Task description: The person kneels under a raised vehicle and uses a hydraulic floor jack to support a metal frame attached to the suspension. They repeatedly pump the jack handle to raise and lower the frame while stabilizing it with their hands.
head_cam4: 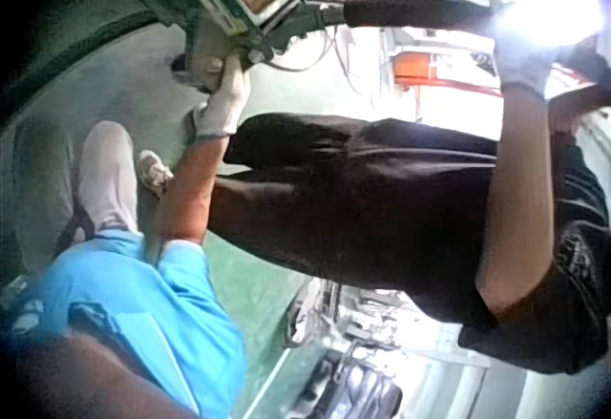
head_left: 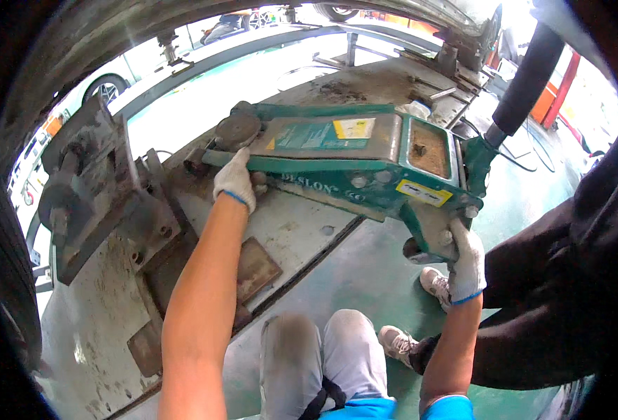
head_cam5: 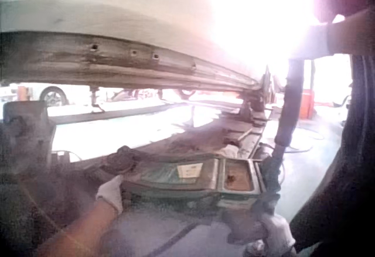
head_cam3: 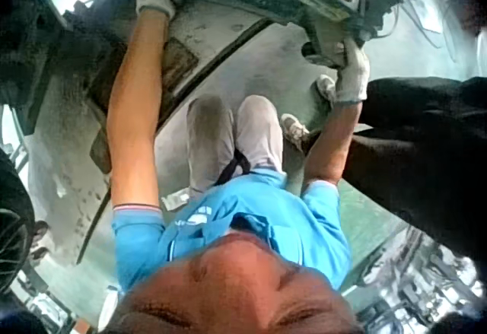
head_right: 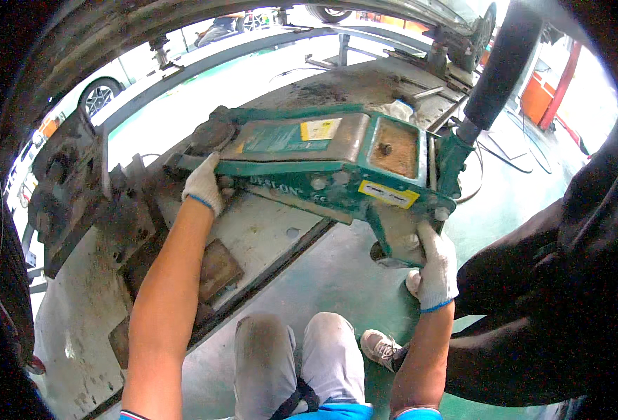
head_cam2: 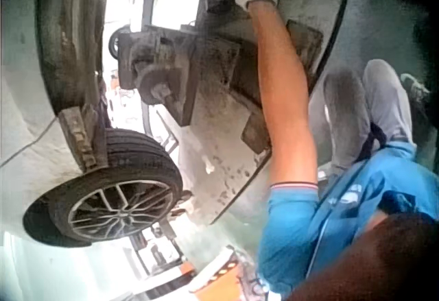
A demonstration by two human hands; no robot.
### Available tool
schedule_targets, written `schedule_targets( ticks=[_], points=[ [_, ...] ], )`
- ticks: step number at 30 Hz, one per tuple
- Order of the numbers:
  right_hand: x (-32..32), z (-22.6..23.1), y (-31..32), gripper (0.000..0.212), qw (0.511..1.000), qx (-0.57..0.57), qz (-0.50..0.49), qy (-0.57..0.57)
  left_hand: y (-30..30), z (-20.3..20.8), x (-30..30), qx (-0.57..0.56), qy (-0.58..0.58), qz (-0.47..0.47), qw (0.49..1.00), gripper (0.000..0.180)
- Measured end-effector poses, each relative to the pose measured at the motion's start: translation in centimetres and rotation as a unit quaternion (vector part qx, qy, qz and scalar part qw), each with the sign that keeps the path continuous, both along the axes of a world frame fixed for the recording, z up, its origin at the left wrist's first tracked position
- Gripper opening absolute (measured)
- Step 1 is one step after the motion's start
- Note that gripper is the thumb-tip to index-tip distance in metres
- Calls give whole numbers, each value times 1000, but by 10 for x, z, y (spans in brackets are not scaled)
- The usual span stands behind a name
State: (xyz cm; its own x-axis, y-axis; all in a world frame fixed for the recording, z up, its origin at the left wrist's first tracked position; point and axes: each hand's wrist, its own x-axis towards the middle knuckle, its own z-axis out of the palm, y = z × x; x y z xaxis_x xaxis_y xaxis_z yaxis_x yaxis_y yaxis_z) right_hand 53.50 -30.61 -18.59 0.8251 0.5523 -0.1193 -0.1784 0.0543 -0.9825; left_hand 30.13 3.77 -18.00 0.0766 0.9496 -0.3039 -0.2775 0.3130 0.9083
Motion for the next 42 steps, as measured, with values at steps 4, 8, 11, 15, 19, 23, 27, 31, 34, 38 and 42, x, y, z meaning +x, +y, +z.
schedule_targets(
  ticks=[4, 8, 11, 15, 19, 23, 27, 31, 34, 38, 42],
  points=[
    [-8, -12, -4, 28, 997, 33, -58, -29, -5, 11, 14, -38, -10, -4, 999, 31],
    [-60, -4, 7, 28, 998, 62, -4, -6, 85, -50, 7, 128, 122, -46, 983, 33],
    [-105, -9, 14, 29, 999, 23, -29, -35, 67, 1, -28, -38, -24, -52, 998, 38],
    [-129, -5, -6, 33, 997, 47, -33, -47, 85, -39, -43, 123, 129, -44, 983, 49],
    [-131, -11, -17, 28, 987, 78, -19, -140, 29, -1, -35, 3, 31, 8, 999, 51],
    [-116, -23, -30, 37, 899, 24, -6, -437, 37, -7, -43, 58, -16, 26, 998, 45],
    [-98, -29, -38, 36, 914, -7, -7, -406, 10, 1, -45, -29, -19, 58, 998, 38],
    [-87, -38, -46, 41, 823, -55, -5, -566, 19, -13, -58, 1, 20, 48, 999, 40],
    [-88, -28, -42, 47, 809, -39, -9, -586, 15, -12, -56, 9, 0, 46, 999, 42],
    [-109, -12, -36, 49, 992, 129, 1, -12, 5, 2, -49, -4, 44, 69, 997, 44],
    [-106, -17, -29, 34, 987, 158, -1, 12, 11, -6, -59, 25, 25, 32, 999, 49]
  ],
)
